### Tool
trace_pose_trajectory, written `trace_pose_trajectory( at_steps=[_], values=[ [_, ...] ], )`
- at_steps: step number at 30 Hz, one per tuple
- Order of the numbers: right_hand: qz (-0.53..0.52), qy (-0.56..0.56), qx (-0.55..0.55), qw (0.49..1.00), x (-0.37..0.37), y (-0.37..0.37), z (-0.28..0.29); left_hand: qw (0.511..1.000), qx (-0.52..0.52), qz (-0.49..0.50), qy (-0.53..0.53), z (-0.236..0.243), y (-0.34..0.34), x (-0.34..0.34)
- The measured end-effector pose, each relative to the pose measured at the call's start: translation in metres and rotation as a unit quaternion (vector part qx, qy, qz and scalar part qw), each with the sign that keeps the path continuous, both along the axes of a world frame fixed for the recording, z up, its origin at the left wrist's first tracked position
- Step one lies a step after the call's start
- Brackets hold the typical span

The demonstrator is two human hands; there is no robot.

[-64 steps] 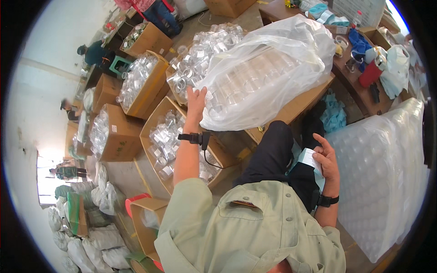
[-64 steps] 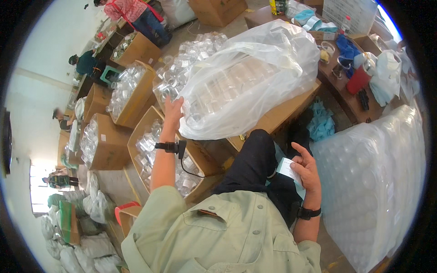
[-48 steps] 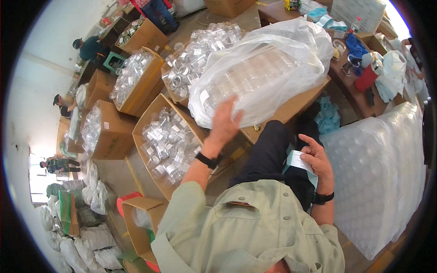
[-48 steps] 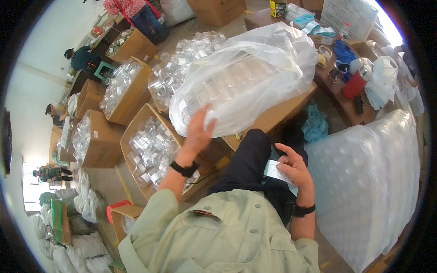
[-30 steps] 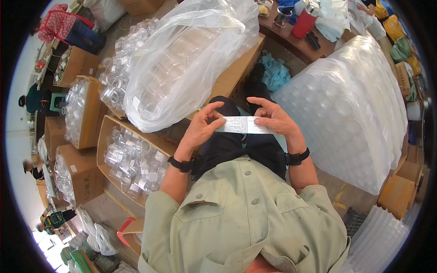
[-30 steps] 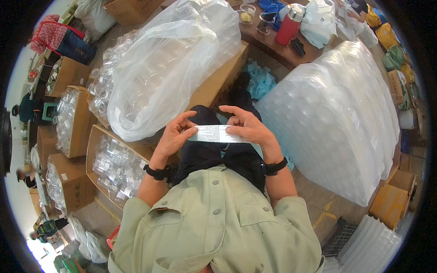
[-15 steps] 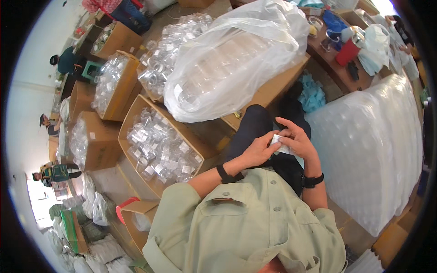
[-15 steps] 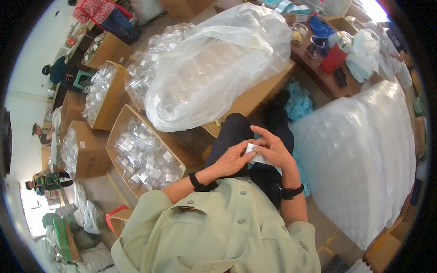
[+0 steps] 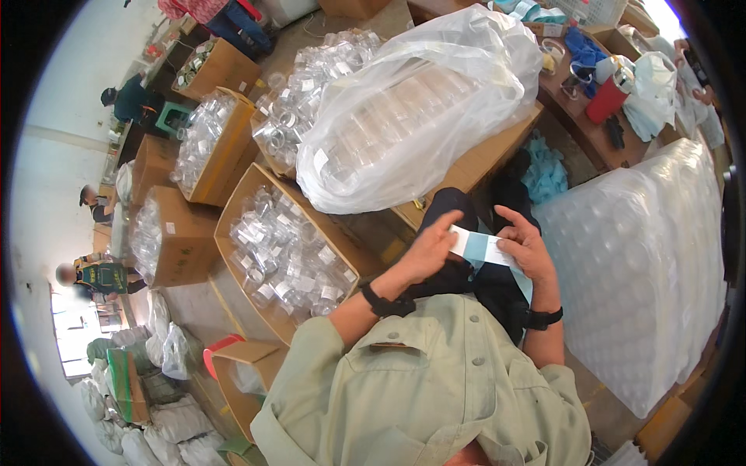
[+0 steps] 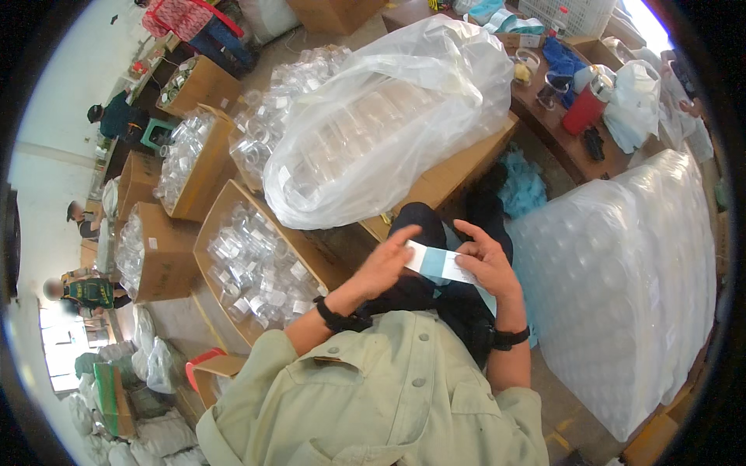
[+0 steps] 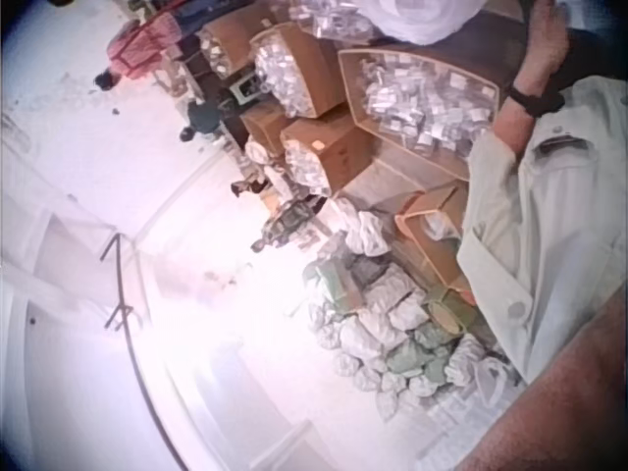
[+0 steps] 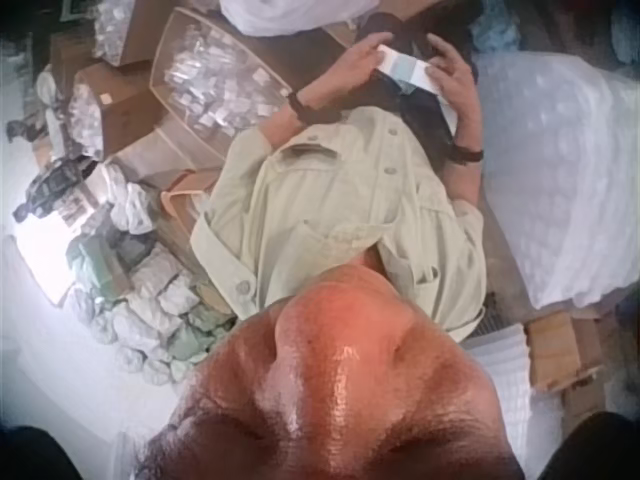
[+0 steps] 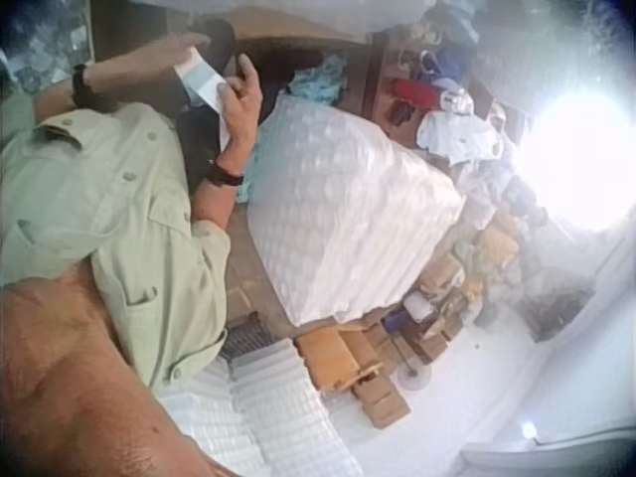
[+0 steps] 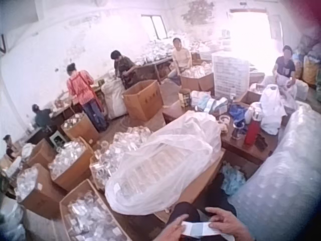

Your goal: Handling plastic bottle packaging, checking labels, and organizing items in a warehouse setting.

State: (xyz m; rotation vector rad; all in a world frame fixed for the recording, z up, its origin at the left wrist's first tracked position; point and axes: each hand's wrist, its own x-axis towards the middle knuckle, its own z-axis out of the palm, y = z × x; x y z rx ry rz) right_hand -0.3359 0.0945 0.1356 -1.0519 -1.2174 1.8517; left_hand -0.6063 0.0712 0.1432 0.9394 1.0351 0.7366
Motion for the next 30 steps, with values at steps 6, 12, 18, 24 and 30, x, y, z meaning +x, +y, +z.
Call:
trace_pose_trajectory(
  at_steps=[6, 12, 18, 24, 30],
  values=[
    [-0.081, 0.044, 0.004, 0.996, 0.027, -0.001, 0.001, 0.939, 0.176, 0.273, 0.112, 0.038, 0.049, -0.114],
    [-0.083, 0.051, -0.01, 0.995, 0.029, -0.002, 0.001, 0.802, 0.326, 0.311, 0.393, 0.054, 0.109, -0.195],
    [-0.078, 0.068, -0.015, 0.995, 0.03, -0.008, -0.003, 0.749, 0.31, 0.274, 0.517, 0.03, 0.15, -0.213],
    [-0.084, 0.041, -0.005, 0.996, 0.038, -0.009, -0.005, 0.709, 0.352, 0.261, 0.553, 0.011, 0.164, -0.217],
    [-0.088, 0.044, -0.012, 0.995, 0.04, -0.008, -0.003, 0.775, 0.268, 0.263, 0.508, 0.009, 0.183, -0.183]
  ],
)
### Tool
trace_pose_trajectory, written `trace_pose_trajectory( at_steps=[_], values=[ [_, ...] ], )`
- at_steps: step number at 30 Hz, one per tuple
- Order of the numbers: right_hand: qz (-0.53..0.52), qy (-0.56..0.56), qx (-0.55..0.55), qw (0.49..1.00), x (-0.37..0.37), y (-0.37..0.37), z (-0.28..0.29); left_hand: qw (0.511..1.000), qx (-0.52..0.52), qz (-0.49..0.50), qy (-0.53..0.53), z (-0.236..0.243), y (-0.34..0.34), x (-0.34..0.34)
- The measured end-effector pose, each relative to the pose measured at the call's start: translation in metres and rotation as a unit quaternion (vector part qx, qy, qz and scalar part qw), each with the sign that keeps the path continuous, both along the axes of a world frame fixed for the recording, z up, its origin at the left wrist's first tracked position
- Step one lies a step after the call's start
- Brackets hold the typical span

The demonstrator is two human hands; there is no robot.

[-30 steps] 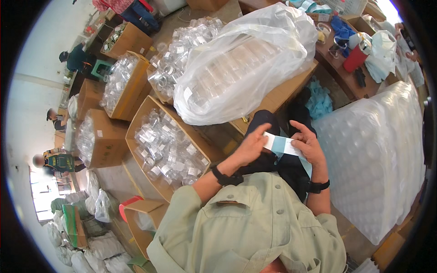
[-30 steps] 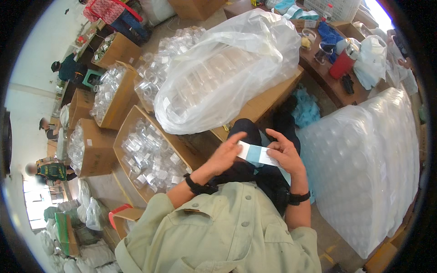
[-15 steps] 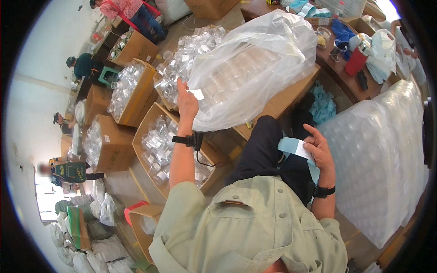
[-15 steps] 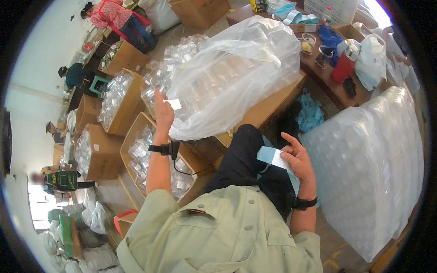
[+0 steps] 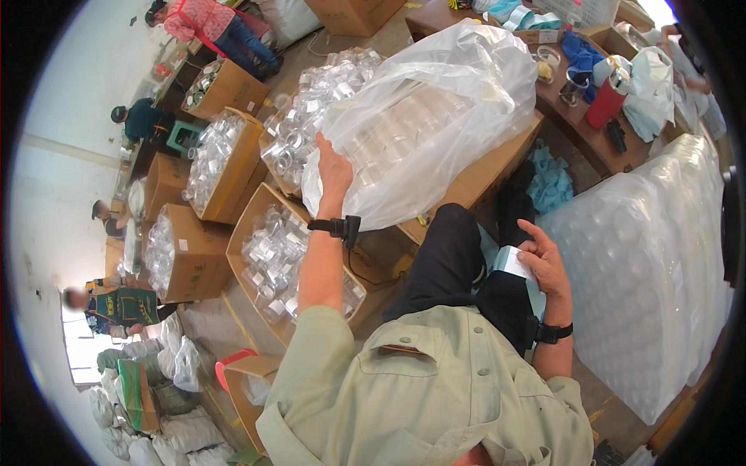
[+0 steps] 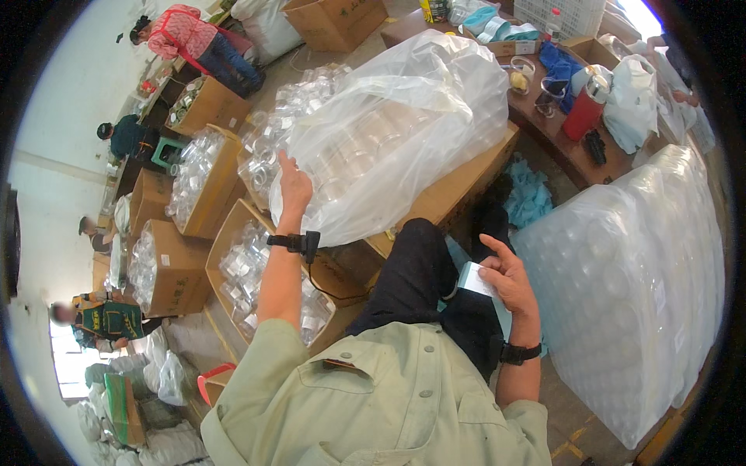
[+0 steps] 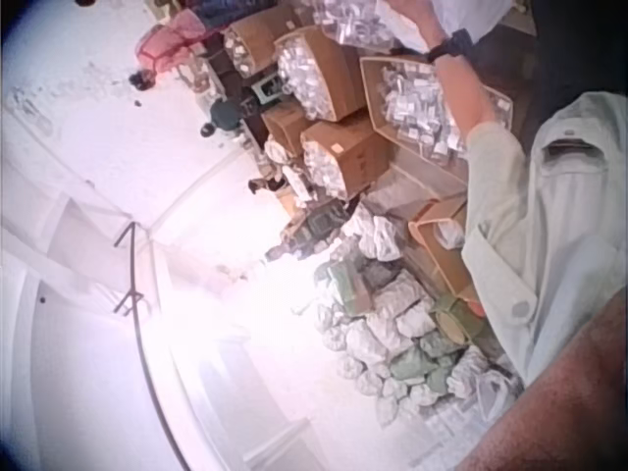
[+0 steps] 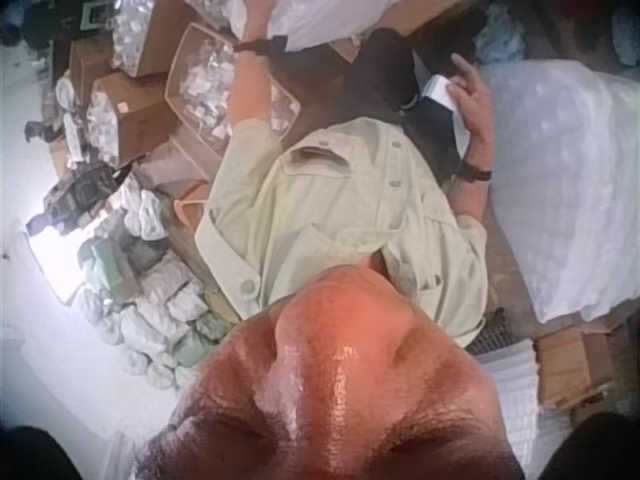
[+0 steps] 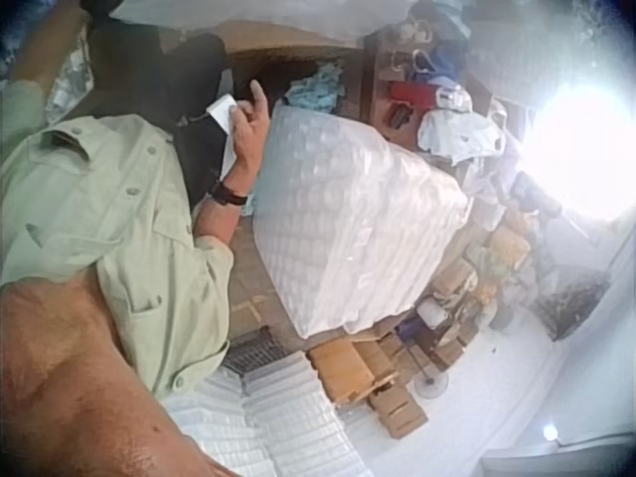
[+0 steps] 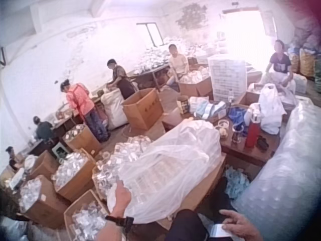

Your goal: Handling plastic bottle packaging, checking labels, and organizing items in a warehouse setting.

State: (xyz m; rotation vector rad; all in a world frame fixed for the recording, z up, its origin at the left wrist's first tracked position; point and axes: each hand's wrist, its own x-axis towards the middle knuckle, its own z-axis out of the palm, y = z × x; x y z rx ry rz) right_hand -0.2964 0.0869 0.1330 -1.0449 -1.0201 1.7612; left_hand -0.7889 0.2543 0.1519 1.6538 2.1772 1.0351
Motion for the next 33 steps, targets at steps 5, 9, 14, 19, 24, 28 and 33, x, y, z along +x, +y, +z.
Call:
trace_pose_trajectory(
  at_steps=[5, 9, 14, 19, 24, 28, 33],
  values=[
    [0.016, 0.014, -0.002, 1.0, -0.007, 0.004, 0.0, 0.995, 0.068, 0.022, -0.064, -0.014, 0.01, 0.015],
    [0.019, -0.007, -0.011, 1.0, -0.001, 0.002, -0.003, 0.995, 0.1, -0.001, 0.004, -0.009, -0.006, 0.039],
    [0.041, 0.001, -0.016, 0.999, -0.021, 0.009, 0.002, 0.982, 0.05, -0.055, 0.174, -0.024, -0.027, 0.038],
    [0.047, -0.013, -0.008, 0.999, -0.028, 0.012, 0.014, 0.962, 0.081, -0.092, 0.243, -0.008, -0.038, 0.081],
    [0.091, -0.101, -0.002, 0.991, -0.024, 0.008, 0.02, 0.918, -0.073, -0.338, -0.192, 0.009, -0.117, 0.175],
    [0.102, -0.084, 0.013, 0.991, -0.036, 0.01, 0.023, 0.8, -0.158, -0.382, -0.435, -0.015, -0.159, 0.212],
    [0.116, -0.028, 0.014, 0.993, -0.034, 0.013, 0.021, 0.752, -0.268, -0.427, -0.425, -0.01, -0.158, 0.211]
  ],
)
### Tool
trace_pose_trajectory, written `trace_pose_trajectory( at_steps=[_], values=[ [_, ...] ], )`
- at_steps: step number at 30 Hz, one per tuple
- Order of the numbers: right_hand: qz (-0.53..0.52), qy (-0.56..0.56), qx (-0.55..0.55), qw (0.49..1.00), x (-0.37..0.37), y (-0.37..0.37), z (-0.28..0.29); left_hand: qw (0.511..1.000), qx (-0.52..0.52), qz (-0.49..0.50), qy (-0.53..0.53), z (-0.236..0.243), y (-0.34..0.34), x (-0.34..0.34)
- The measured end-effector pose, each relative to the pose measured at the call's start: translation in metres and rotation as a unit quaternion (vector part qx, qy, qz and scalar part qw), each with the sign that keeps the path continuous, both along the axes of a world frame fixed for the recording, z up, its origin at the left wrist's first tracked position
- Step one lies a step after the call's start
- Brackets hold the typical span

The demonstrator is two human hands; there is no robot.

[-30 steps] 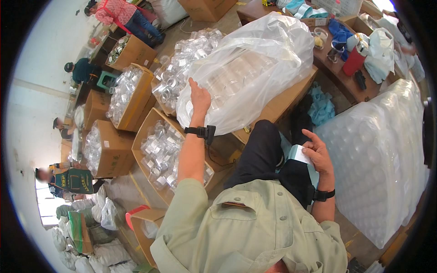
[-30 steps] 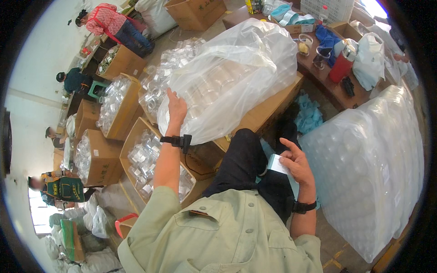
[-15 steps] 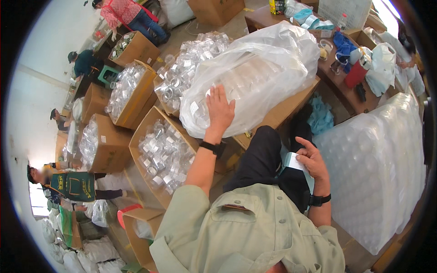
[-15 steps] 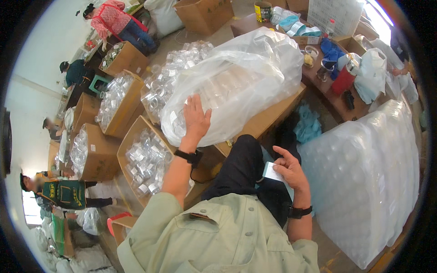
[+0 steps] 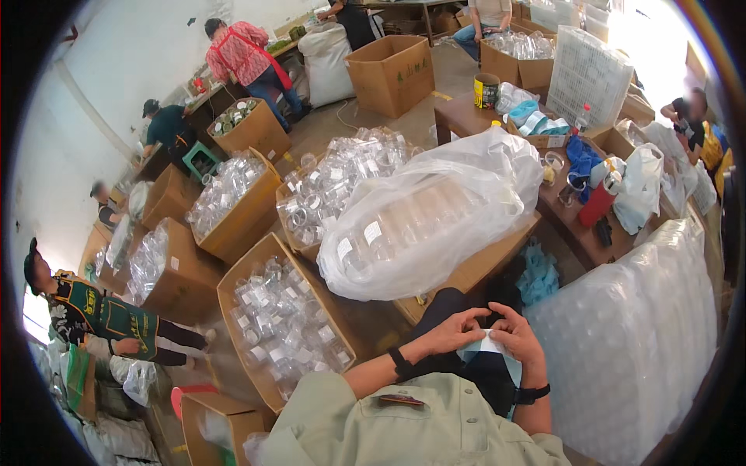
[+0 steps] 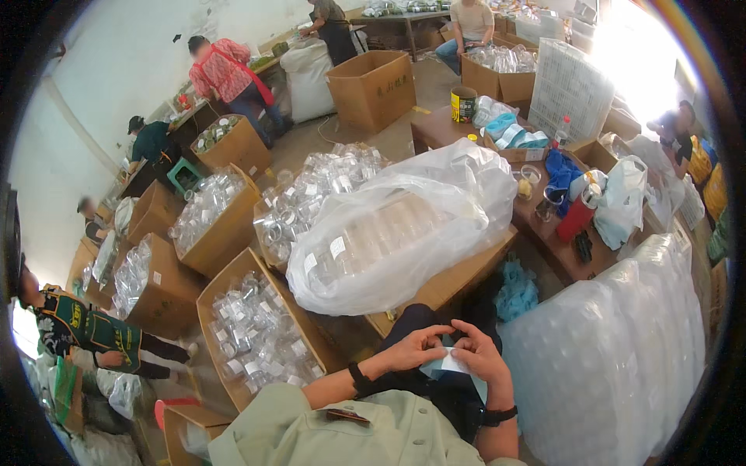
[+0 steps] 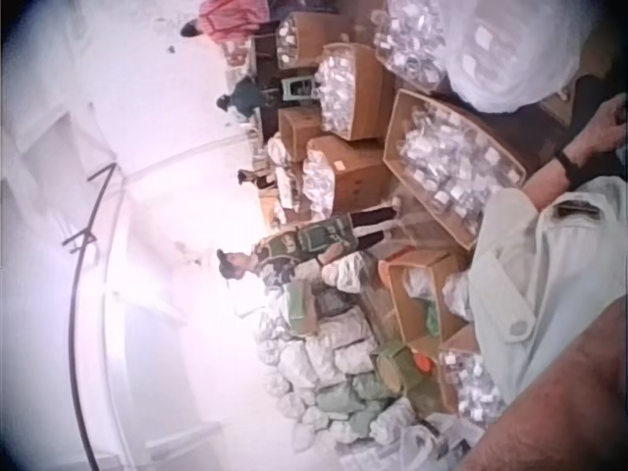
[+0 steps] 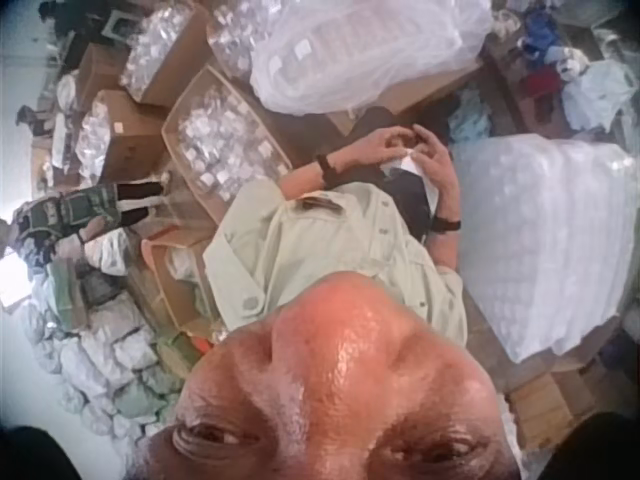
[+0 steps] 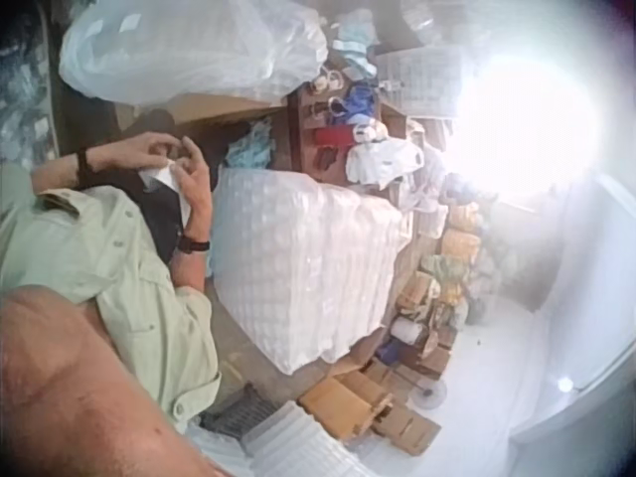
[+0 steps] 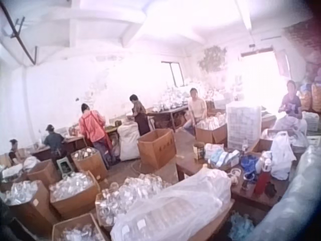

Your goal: Handling plastic bottle packaging, checking labels, and organizing items in a warehouse setting.

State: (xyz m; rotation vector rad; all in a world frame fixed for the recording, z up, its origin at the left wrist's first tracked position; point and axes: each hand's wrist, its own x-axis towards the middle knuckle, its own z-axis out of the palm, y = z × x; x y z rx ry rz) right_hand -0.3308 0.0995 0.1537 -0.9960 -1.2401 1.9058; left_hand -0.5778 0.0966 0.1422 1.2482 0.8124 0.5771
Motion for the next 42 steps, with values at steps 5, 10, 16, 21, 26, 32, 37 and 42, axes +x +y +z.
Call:
trace_pose_trajectory(
  at_steps=[5, 10, 16, 21, 26, 32, 37, 42],
  values=[
    [-0.003, -0.021, 0.001, 1.0, 0.003, -0.003, 0.004, 0.999, 0.009, 0.009, -0.044, -0.003, 0.011, -0.017],
    [-0.014, -0.03, 0.006, 0.999, 0.011, -0.006, -0.006, 0.999, 0.006, 0.011, -0.039, -0.003, 0.016, -0.033],
    [-0.017, -0.037, 0.004, 0.999, 0.01, -0.01, 0.002, 0.999, 0.005, 0.024, -0.041, -0.007, 0.019, -0.041],
    [-0.033, -0.067, 0.007, 0.997, 0.003, -0.007, -0.008, 0.857, 0.419, 0.174, 0.243, -0.023, 0.005, -0.017],
    [-0.022, -0.084, 0.033, 0.996, -0.005, -0.005, -0.021, 0.931, 0.314, 0.115, 0.147, 0.002, -0.026, 0.012],
    [-0.018, -0.094, 0.037, 0.995, -0.012, -0.007, -0.02, 0.967, 0.199, 0.079, 0.137, -0.002, -0.036, 0.023],
    [-0.02, -0.123, 0.031, 0.992, -0.007, -0.017, -0.021, 0.979, 0.145, 0.077, 0.118, -0.017, -0.039, 0.023],
    [-0.007, -0.168, 0.09, 0.982, -0.007, -0.016, -0.024, 0.988, 0.066, 0.067, 0.122, -0.024, -0.035, 0.022]
  ],
)
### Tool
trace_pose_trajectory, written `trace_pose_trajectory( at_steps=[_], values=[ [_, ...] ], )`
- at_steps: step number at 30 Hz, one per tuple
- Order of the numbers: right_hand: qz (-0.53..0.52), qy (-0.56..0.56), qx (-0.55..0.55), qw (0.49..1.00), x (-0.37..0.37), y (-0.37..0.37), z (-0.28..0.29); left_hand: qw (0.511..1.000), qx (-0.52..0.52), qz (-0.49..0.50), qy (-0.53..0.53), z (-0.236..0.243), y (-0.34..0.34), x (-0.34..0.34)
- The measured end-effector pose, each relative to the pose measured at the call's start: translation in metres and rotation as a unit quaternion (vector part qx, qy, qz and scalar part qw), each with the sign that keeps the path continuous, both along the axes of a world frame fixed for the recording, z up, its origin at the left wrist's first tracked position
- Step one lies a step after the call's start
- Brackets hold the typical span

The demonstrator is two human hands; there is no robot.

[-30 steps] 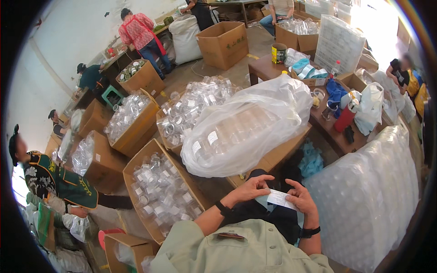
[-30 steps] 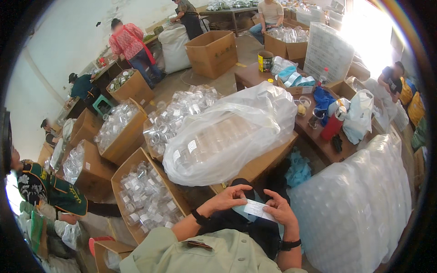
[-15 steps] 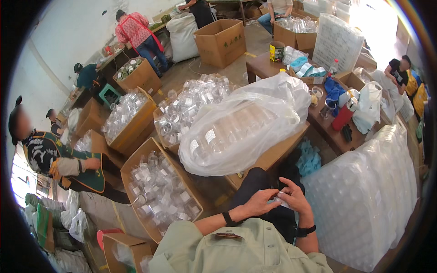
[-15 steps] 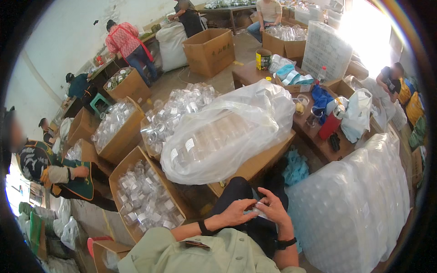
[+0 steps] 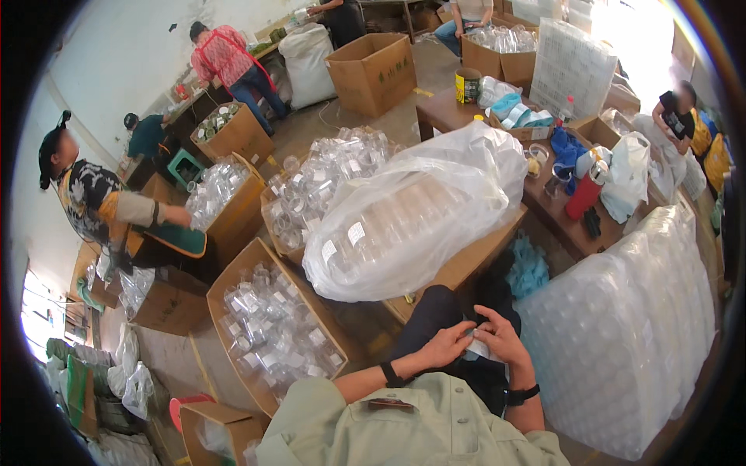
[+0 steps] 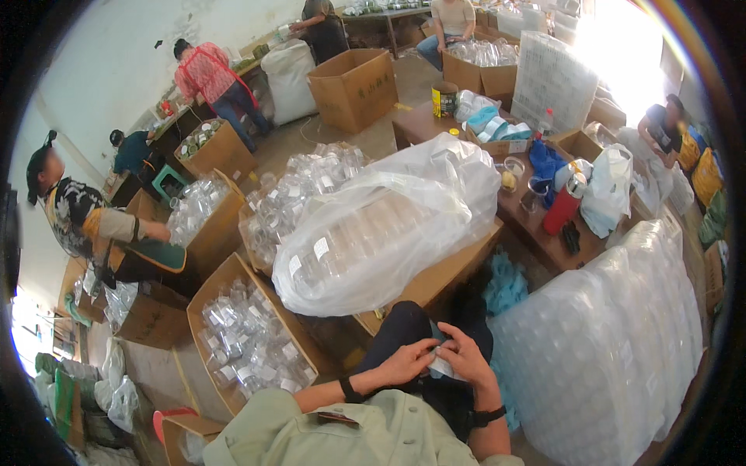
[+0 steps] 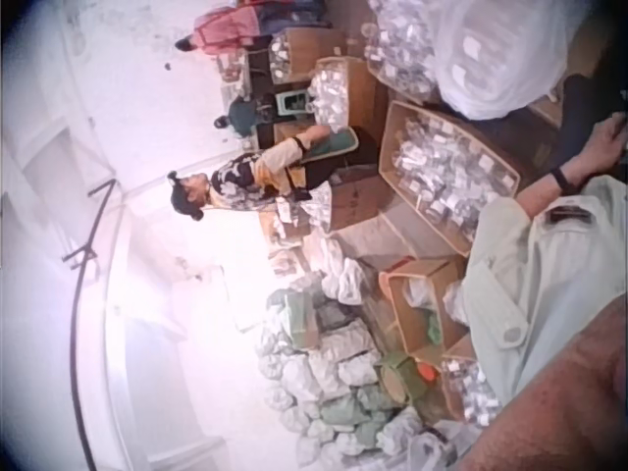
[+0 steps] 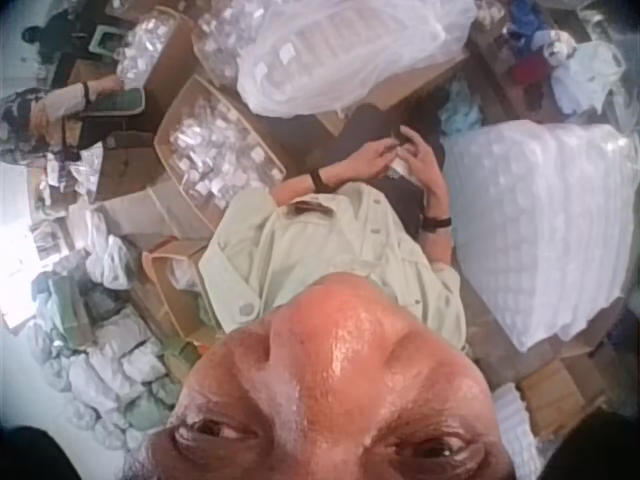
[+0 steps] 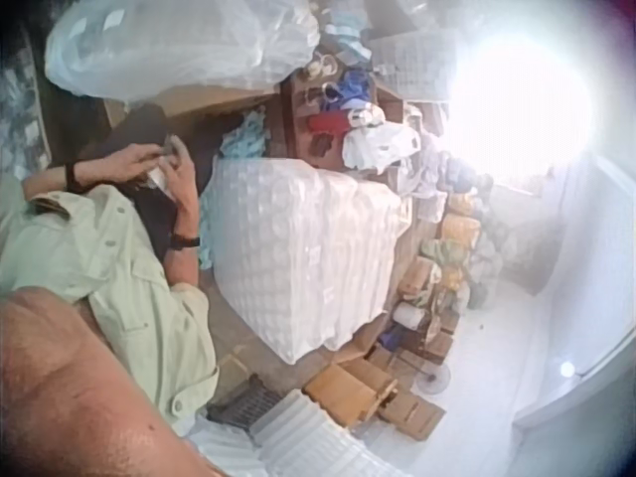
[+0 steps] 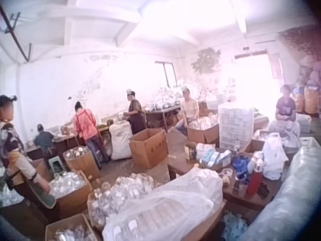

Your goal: Handling plastic bottle packaging, checking labels, and organizing items in a warehouse setting.

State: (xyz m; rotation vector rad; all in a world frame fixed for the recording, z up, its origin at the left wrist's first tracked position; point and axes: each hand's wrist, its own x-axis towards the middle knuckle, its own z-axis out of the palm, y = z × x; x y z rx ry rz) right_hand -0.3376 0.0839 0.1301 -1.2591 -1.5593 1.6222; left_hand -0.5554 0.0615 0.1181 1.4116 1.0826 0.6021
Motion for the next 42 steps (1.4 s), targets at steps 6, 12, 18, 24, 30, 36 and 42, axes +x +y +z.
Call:
trace_pose_trajectory(
  at_steps=[6, 12, 18, 24, 30, 36, 42],
  values=[
    [-0.021, 0.048, -0.031, 0.998, 0.001, 0.007, 0.006, 0.997, -0.028, 0.059, -0.04, 0.011, 0.011, -0.016],
    [-0.077, 0.09, -0.046, 0.992, 0.018, 0.007, 0.004, 0.983, 0.022, 0.183, 0.011, 0.001, 0.059, -0.106],
    [-0.099, 0.094, -0.062, 0.989, 0.025, -0.001, 0.011, 0.911, 0.229, 0.337, 0.058, 0.069, 0.156, -0.186],
    [-0.094, 0.106, -0.071, 0.987, 0.023, -0.007, 0.005, 0.864, 0.304, 0.349, 0.198, 0.066, 0.214, -0.214],
    [-0.092, 0.107, -0.075, 0.987, 0.031, -0.006, -0.004, 0.856, 0.295, 0.341, 0.254, 0.044, 0.237, -0.212],
    [-0.093, 0.122, -0.083, 0.985, 0.034, 0.0, -0.007, 0.832, 0.352, 0.332, 0.27, 0.027, 0.25, -0.209],
    [-0.093, 0.096, -0.088, 0.987, 0.033, -0.003, -0.006, 0.856, 0.293, 0.35, 0.241, 0.034, 0.265, -0.173]
  ],
)
